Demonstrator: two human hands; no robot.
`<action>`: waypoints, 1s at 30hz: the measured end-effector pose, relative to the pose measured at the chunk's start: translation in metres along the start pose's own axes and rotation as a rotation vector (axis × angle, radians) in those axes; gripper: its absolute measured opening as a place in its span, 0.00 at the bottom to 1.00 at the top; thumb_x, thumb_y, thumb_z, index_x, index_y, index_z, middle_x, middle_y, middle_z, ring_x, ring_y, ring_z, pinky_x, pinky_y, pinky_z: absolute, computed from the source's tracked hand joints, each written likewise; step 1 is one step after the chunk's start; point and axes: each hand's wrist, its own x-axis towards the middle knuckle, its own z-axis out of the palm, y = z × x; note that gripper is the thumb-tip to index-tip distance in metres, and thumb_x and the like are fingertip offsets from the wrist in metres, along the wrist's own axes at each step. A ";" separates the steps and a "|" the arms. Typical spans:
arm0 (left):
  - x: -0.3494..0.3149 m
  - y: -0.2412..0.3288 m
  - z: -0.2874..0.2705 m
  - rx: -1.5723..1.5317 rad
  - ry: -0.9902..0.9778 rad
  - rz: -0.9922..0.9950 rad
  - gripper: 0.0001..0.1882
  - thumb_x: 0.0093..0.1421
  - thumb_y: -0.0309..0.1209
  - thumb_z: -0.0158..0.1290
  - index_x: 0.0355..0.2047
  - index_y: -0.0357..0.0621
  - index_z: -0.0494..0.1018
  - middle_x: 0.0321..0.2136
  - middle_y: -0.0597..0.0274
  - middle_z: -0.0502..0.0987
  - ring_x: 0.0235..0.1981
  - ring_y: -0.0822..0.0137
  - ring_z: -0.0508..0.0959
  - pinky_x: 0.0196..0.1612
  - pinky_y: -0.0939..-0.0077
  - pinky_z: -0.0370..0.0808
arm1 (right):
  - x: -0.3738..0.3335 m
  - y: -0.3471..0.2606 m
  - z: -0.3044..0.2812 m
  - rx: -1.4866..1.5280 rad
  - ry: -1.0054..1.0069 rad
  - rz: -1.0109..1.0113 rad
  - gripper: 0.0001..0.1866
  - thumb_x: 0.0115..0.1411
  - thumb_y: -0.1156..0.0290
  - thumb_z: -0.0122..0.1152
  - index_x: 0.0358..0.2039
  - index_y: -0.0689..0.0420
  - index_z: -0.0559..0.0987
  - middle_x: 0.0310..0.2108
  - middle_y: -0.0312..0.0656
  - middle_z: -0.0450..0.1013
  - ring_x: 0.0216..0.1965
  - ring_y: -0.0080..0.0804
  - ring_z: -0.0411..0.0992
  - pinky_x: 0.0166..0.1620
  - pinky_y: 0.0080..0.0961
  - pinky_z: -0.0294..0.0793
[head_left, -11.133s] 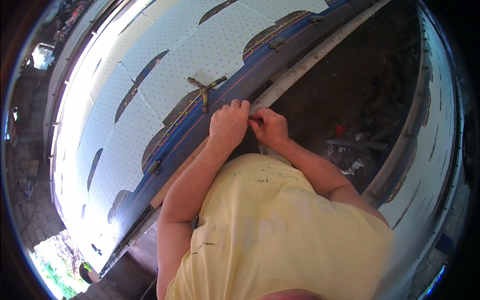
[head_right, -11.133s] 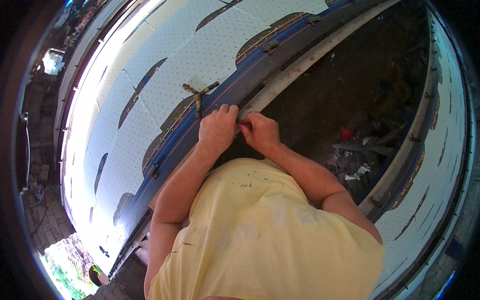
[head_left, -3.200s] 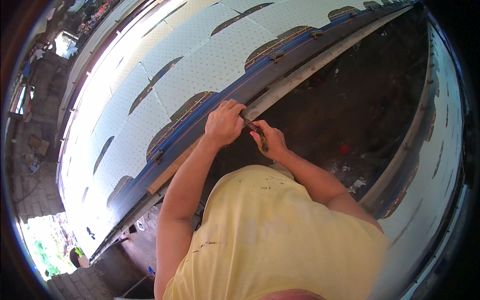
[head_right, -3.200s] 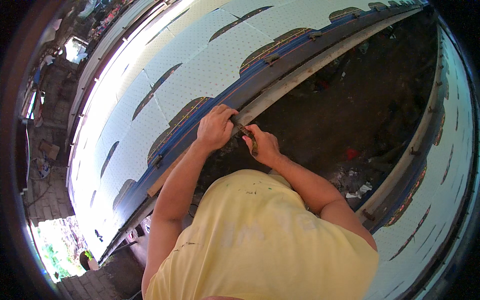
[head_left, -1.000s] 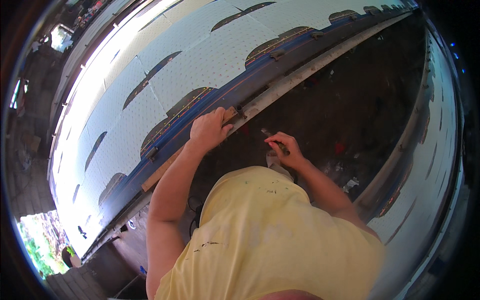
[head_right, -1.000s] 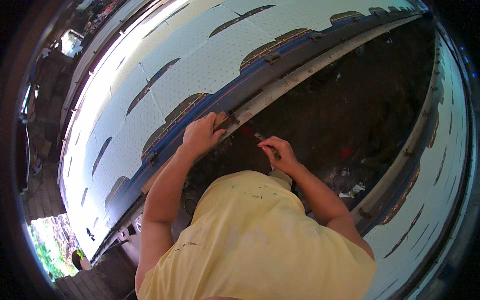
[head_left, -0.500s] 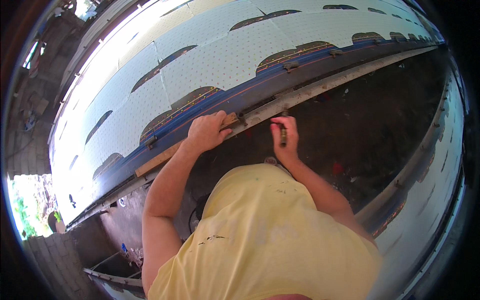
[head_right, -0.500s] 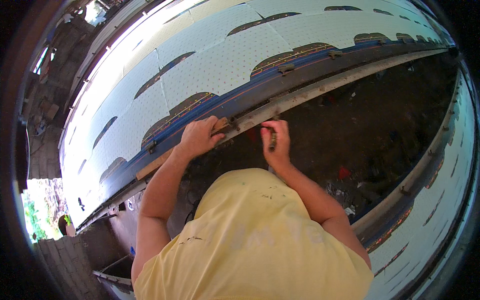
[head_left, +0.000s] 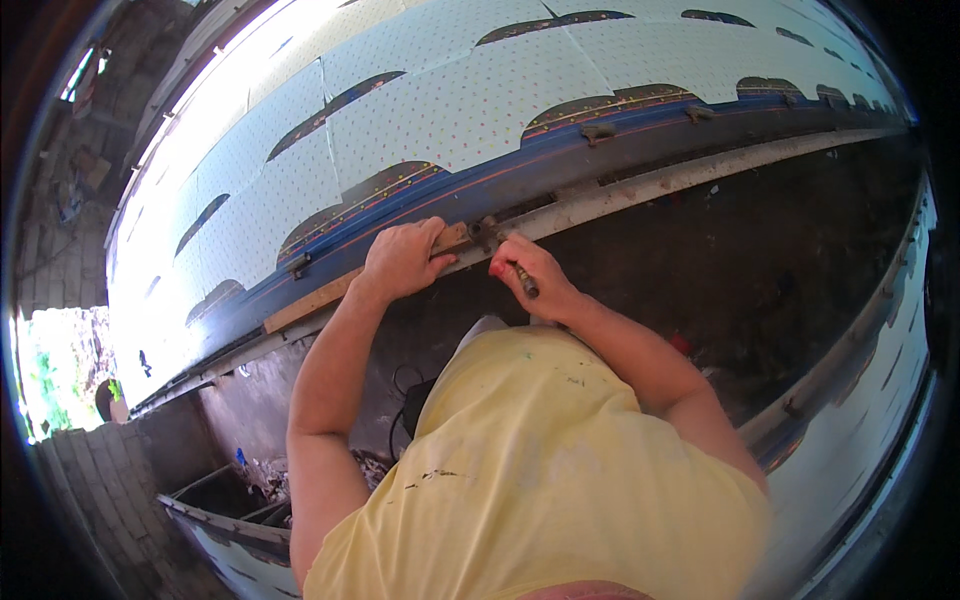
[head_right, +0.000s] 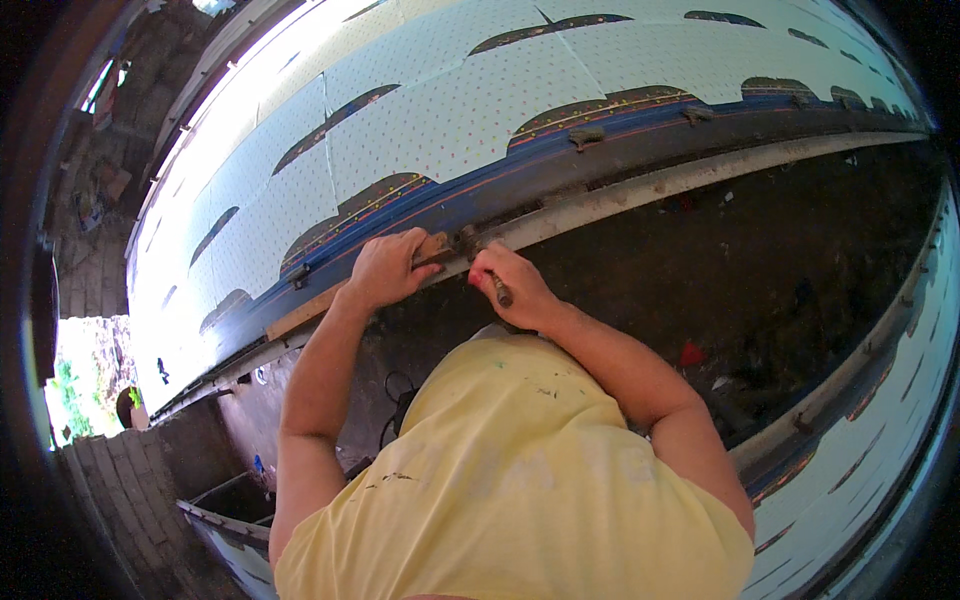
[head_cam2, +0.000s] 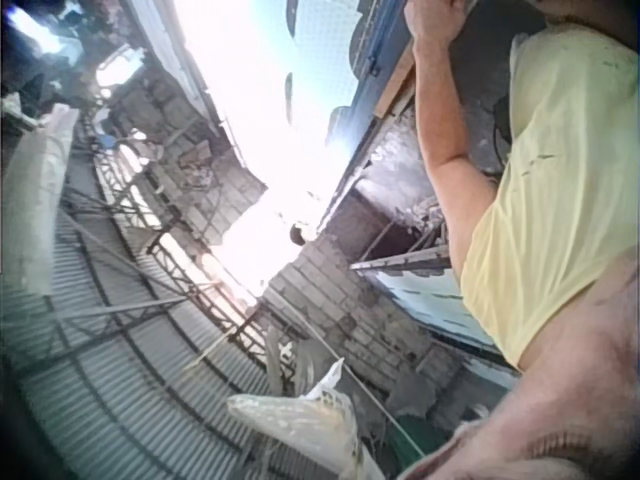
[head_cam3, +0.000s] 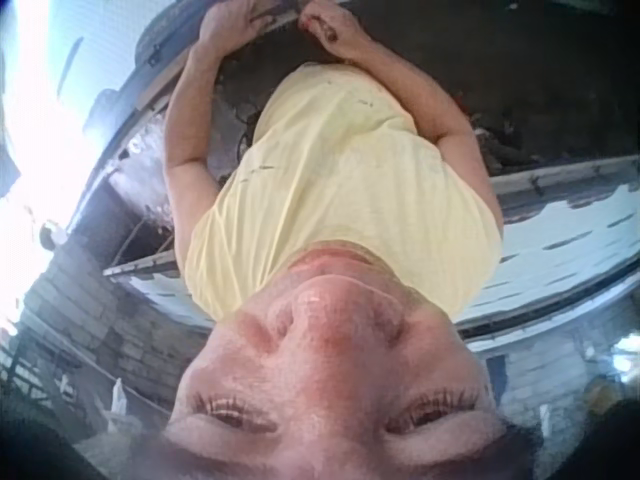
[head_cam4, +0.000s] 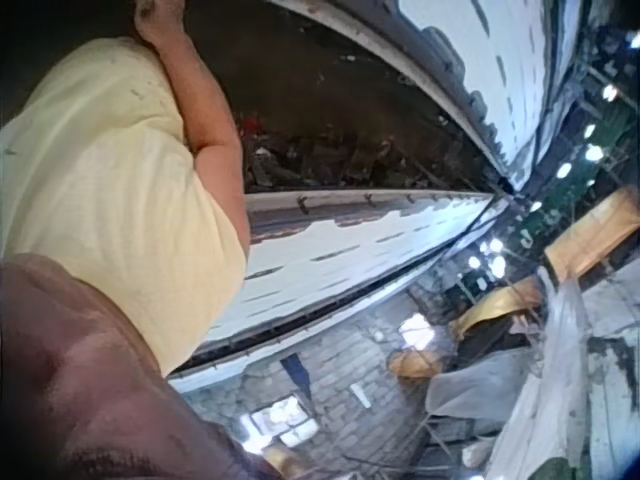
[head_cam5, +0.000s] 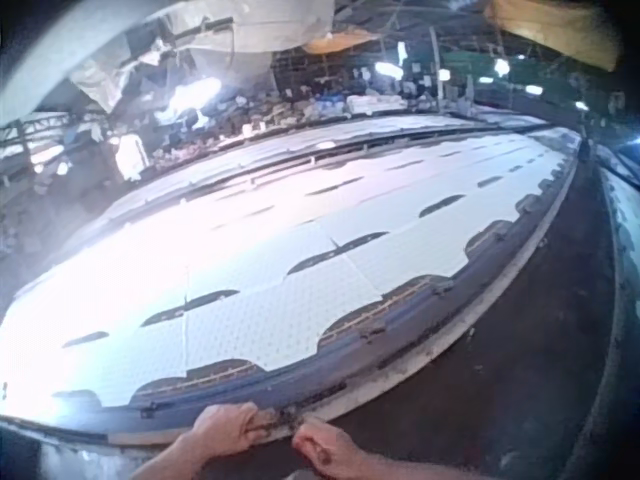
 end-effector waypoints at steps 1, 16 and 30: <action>0.000 -0.001 0.000 -0.005 -0.005 -0.005 0.24 0.68 0.49 0.70 0.47 0.43 0.75 0.40 0.47 0.86 0.46 0.38 0.87 0.48 0.42 0.81 | 0.002 0.001 -0.002 0.017 0.071 0.005 0.02 0.73 0.79 0.65 0.42 0.58 0.80 0.38 0.48 0.74 0.41 0.49 0.76 0.47 0.37 0.76; -0.037 -0.019 -0.063 -0.221 0.172 0.054 0.25 0.63 0.44 0.75 0.53 0.44 0.79 0.39 0.50 0.86 0.43 0.41 0.87 0.46 0.48 0.82 | 0.046 0.010 -0.108 -0.647 0.448 -0.001 0.15 0.67 0.76 0.75 0.54 0.51 0.89 0.42 0.48 0.78 0.43 0.57 0.81 0.44 0.47 0.83; -0.029 -0.057 -0.040 -0.195 0.196 -0.044 0.26 0.65 0.45 0.74 0.50 0.43 0.74 0.43 0.49 0.83 0.43 0.39 0.86 0.43 0.47 0.82 | 0.102 0.065 -0.198 -1.155 0.219 0.333 0.19 0.68 0.59 0.78 0.58 0.45 0.90 0.49 0.42 0.79 0.51 0.49 0.83 0.50 0.47 0.85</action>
